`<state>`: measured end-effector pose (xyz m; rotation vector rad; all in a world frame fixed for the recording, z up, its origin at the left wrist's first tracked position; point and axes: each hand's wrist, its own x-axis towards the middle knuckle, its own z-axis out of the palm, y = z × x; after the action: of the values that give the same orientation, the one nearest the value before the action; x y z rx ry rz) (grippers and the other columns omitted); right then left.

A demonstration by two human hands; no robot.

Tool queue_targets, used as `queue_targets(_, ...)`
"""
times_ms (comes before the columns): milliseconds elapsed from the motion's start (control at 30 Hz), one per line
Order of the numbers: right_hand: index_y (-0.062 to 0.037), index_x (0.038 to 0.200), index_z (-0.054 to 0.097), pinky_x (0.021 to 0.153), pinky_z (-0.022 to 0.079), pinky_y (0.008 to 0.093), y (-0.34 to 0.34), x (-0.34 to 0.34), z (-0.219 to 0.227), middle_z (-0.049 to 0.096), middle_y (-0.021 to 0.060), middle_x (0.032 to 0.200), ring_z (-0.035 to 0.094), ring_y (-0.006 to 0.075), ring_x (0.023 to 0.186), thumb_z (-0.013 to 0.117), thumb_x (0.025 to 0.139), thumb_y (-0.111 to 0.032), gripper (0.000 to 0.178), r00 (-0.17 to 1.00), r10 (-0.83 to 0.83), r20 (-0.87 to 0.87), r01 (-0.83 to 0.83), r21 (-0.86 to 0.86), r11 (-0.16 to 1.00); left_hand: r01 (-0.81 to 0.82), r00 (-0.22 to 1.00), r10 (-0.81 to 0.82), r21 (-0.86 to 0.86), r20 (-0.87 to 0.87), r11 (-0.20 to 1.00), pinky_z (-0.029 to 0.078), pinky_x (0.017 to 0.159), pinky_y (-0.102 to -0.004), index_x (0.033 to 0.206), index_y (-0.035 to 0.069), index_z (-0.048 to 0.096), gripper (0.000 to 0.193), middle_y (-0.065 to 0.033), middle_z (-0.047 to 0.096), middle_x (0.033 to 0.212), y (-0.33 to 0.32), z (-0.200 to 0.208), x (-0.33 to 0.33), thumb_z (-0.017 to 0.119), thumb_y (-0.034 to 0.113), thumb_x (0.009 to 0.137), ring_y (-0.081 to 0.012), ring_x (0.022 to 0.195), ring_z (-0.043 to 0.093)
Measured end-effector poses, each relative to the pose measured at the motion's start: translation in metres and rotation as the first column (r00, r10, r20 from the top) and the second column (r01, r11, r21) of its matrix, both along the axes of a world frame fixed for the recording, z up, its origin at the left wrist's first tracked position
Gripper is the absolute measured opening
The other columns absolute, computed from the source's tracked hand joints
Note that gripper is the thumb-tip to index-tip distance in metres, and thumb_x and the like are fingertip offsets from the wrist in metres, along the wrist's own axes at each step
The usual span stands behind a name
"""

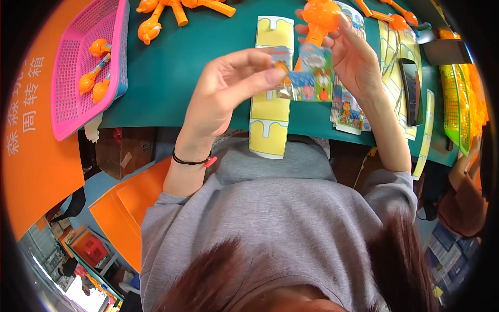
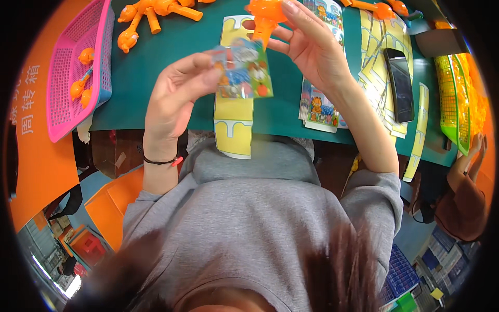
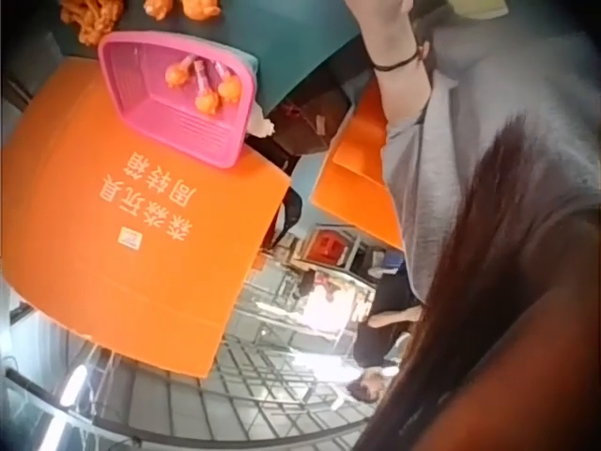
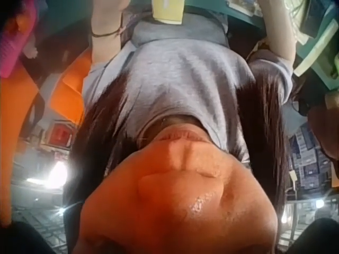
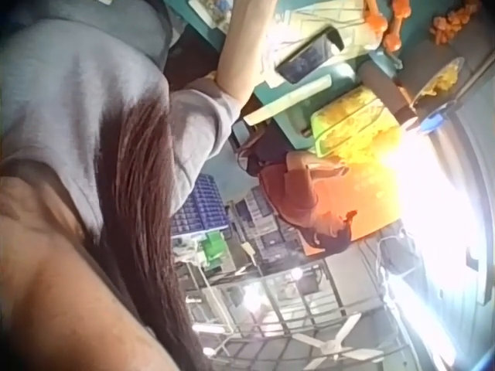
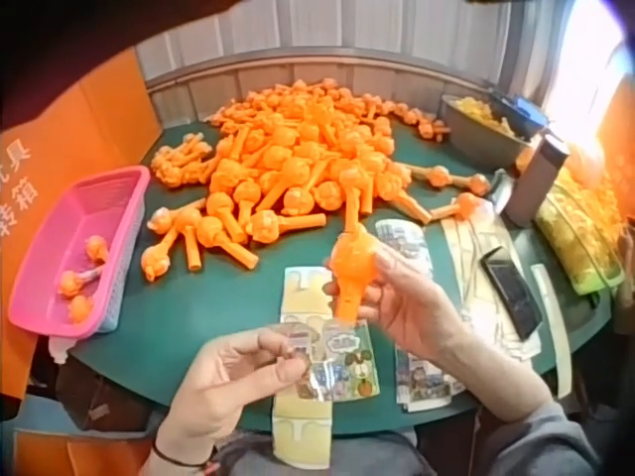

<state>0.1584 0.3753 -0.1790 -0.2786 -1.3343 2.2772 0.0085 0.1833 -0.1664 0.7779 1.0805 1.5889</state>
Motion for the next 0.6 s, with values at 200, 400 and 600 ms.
queue_targets(200,-0.0006,0.143,0.038,0.098,0.050,0.0369,-0.007,0.001,0.011,0.051,0.0195,0.138,0.061,0.0266,0.115,0.049,0.100,-0.030,0.054,0.996,0.071,0.062,-0.073,0.038,0.997,0.022,0.989,-0.029,-0.046,-0.145,0.999,0.052,0.077,-0.0239,0.093,-0.003,0.067,0.018,-0.0057,0.069,0.089,0.008,0.008,0.004,0.075,0.011,0.086,-0.0103,0.085,0.065)
queue_targets(400,-0.0001,0.143,0.039,0.100,0.049,0.0367,-0.020,-0.001,0.019,0.052,0.0176,0.137,0.060,0.0246,0.115,0.054,0.097,-0.031,0.057,0.995,0.082,0.052,-0.083,0.028,0.996,0.077,0.970,-0.094,-0.082,-0.226,0.994,0.051,0.084,-0.0255,0.100,-0.003,0.065,0.018,-0.0085,0.071,0.094,0.011,0.009,-0.003,0.070,0.012,0.090,-0.0111,0.087,0.065)
queue_targets(600,0.0003,0.146,0.034,0.102,0.047,0.0356,-0.025,-0.002,0.027,0.053,0.0165,0.135,0.058,0.0225,0.119,0.057,0.094,-0.026,0.062,0.992,0.074,0.102,-0.069,-0.052,0.996,0.093,0.960,-0.116,-0.100,-0.255,0.991,0.053,0.083,-0.0268,0.100,-0.004,0.065,0.019,-0.0100,0.071,0.094,0.015,0.009,-0.005,0.069,0.013,0.090,-0.0120,0.088,0.067)
